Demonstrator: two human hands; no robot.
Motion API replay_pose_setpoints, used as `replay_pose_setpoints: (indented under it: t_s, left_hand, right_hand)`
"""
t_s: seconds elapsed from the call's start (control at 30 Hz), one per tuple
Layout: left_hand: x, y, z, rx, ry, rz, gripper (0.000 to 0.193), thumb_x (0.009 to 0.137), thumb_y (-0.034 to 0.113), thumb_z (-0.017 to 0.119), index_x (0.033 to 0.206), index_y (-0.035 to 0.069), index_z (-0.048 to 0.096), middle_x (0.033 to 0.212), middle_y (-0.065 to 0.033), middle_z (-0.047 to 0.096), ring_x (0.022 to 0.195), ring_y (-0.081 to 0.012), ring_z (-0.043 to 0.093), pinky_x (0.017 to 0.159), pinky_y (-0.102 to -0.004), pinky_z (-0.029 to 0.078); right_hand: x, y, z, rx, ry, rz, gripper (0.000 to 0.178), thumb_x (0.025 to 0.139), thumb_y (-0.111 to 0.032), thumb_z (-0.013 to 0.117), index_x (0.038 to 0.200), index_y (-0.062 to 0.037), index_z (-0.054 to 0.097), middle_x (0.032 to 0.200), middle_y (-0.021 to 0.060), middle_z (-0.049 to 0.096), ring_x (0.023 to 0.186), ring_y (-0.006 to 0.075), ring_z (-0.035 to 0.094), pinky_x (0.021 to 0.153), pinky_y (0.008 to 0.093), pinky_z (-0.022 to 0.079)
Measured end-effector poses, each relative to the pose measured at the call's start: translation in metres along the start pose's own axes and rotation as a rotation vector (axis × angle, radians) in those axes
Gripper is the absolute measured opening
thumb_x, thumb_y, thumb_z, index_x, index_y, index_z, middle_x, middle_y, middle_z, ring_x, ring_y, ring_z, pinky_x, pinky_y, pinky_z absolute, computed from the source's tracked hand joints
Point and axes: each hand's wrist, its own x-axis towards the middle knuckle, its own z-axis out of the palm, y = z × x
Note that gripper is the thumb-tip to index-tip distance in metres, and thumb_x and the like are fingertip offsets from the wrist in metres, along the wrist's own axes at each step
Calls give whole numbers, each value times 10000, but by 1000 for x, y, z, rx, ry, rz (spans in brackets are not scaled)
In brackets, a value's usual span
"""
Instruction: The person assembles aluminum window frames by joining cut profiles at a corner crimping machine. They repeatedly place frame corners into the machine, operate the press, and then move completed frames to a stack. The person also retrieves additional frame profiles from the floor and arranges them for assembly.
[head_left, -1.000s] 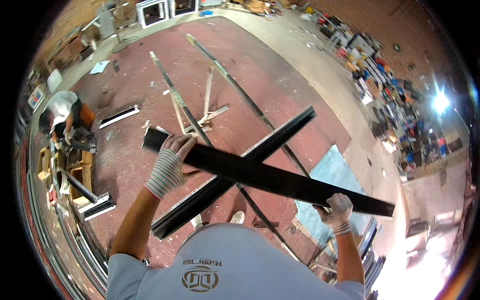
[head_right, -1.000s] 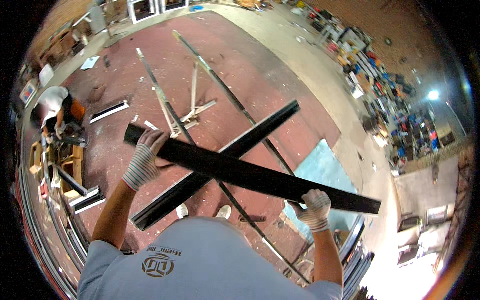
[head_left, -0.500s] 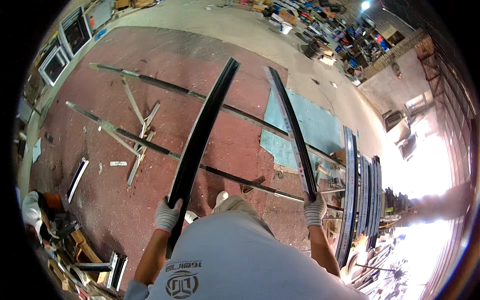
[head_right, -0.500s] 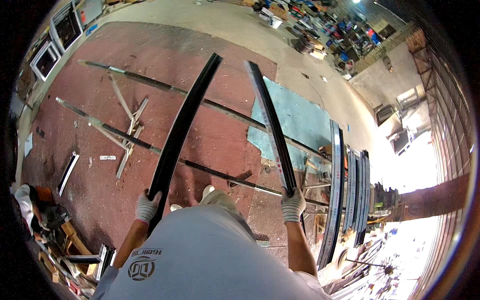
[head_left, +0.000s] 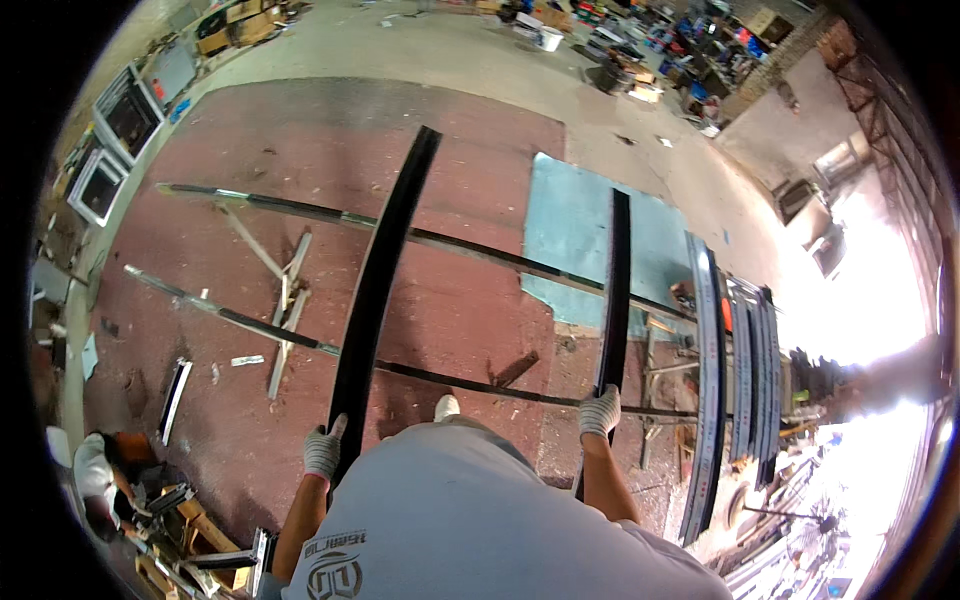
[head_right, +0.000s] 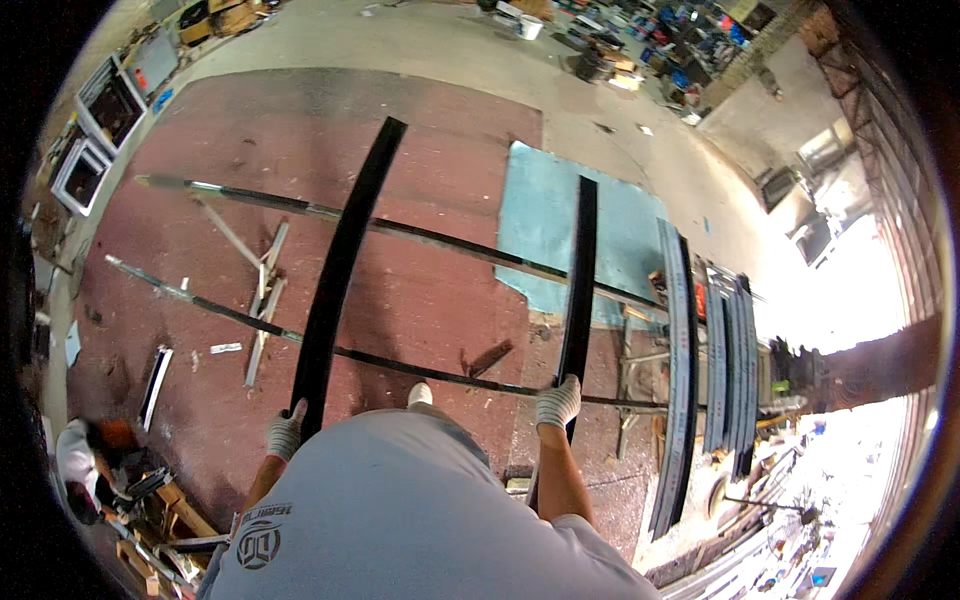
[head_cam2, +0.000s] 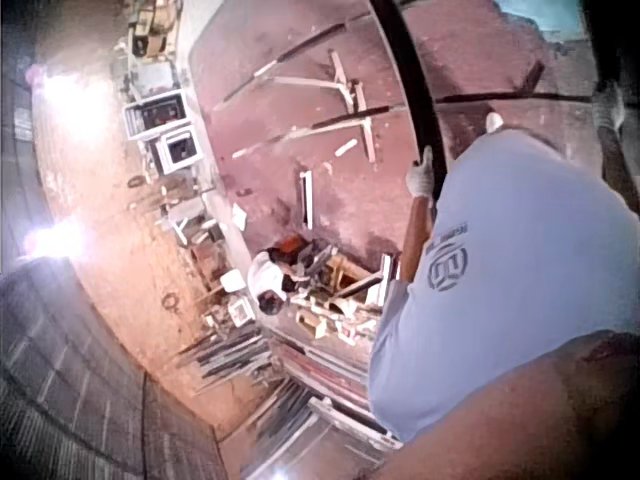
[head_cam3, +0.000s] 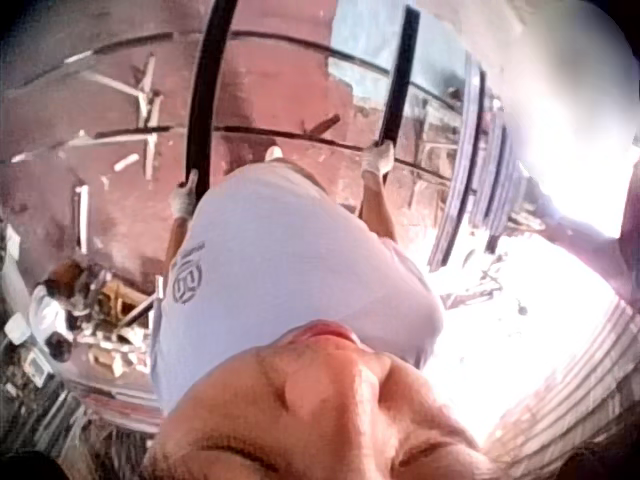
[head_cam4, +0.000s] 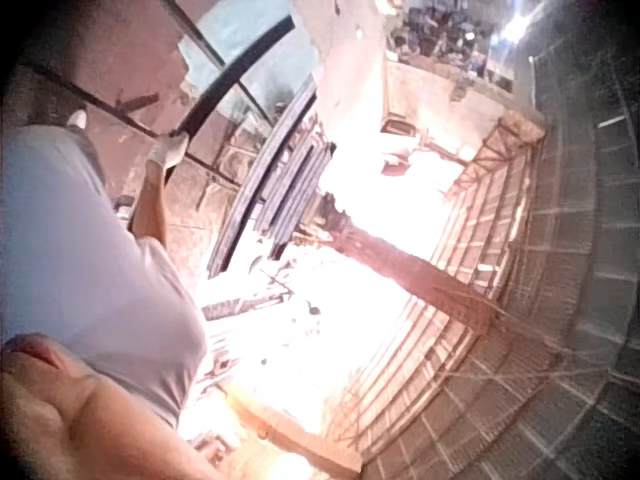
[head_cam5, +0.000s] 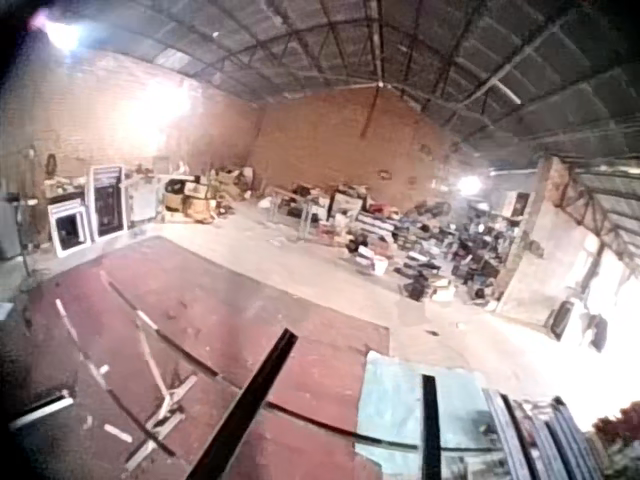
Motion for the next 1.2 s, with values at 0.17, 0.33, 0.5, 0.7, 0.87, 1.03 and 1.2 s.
replay_pose_setpoints:
  t_s: [0.17, 0.33, 0.5, 0.7, 0.87, 1.03, 1.2]
  left_hand:
    - [-20, 49, -30, -12, -81, 6, 768, 898, 663, 611, 1047, -84, 707, 931, -285, 708, 905, -379, 697, 811, -434, 514]
    - [-5, 28, -50, -1, -151, 4, 797, 926, 680, 559, 1108, -84, 693, 1016, -275, 717, 979, -368, 696, 858, -423, 506]
    - [28, 25, -90, -87, -44, 55, 781, 936, 688, 548, 1020, -74, 699, 866, -222, 710, 804, -319, 658, 777, -431, 501]
    - [121, -21, -139, -261, -54, 83, 907, 869, 812, 534, 1091, -54, 692, 890, -93, 665, 831, -210, 558, 819, -392, 488]
    - [192, -49, -169, -179, -144, 61, 922, 869, 829, 503, 1041, -59, 683, 882, -97, 631, 809, -216, 496, 778, -401, 470]
    - [250, -72, -212, -119, -126, 106, 939, 859, 839, 502, 1022, -68, 681, 844, -113, 618, 768, -231, 472, 783, -411, 466]
    - [261, -52, -249, -28, -112, 84, 907, 897, 803, 486, 997, -77, 680, 824, -134, 611, 763, -238, 461, 785, -405, 462]
  right_hand:
    - [1, -11, 25, -15, -42, -112, 316, 904, -201, 653, 1136, 13, 633, 1090, 246, 657, 1015, 441, 639, 898, 494, 517]
    - [-2, -22, 18, -11, -97, -210, 370, 885, -122, 643, 1224, 17, 595, 1160, 248, 607, 1053, 441, 616, 927, 494, 506]
    - [-16, 0, 4, 131, 144, -502, 530, 837, -105, 697, 1327, 11, 532, 1280, 255, 542, 1130, 446, 569, 1026, 478, 456]
    - [-77, 106, 7, 226, -310, 192, 743, 925, -570, 647, 1374, 14, 546, 1256, 264, 647, 1160, 413, 624, 995, 458, 490]
    - [-115, 172, 20, 232, -296, 271, 853, 897, -704, 611, 1131, 113, 682, 1029, 240, 726, 975, 348, 686, 873, 414, 522]
    - [-158, 95, 35, 290, -392, 406, 945, 868, -814, 513, 1075, 88, 702, 948, 240, 713, 893, 395, 658, 822, 422, 508]
    - [-208, 3, 28, 283, -416, 423, 925, 896, -786, 500, 1211, 69, 661, 996, 207, 724, 979, 408, 658, 933, 426, 485]
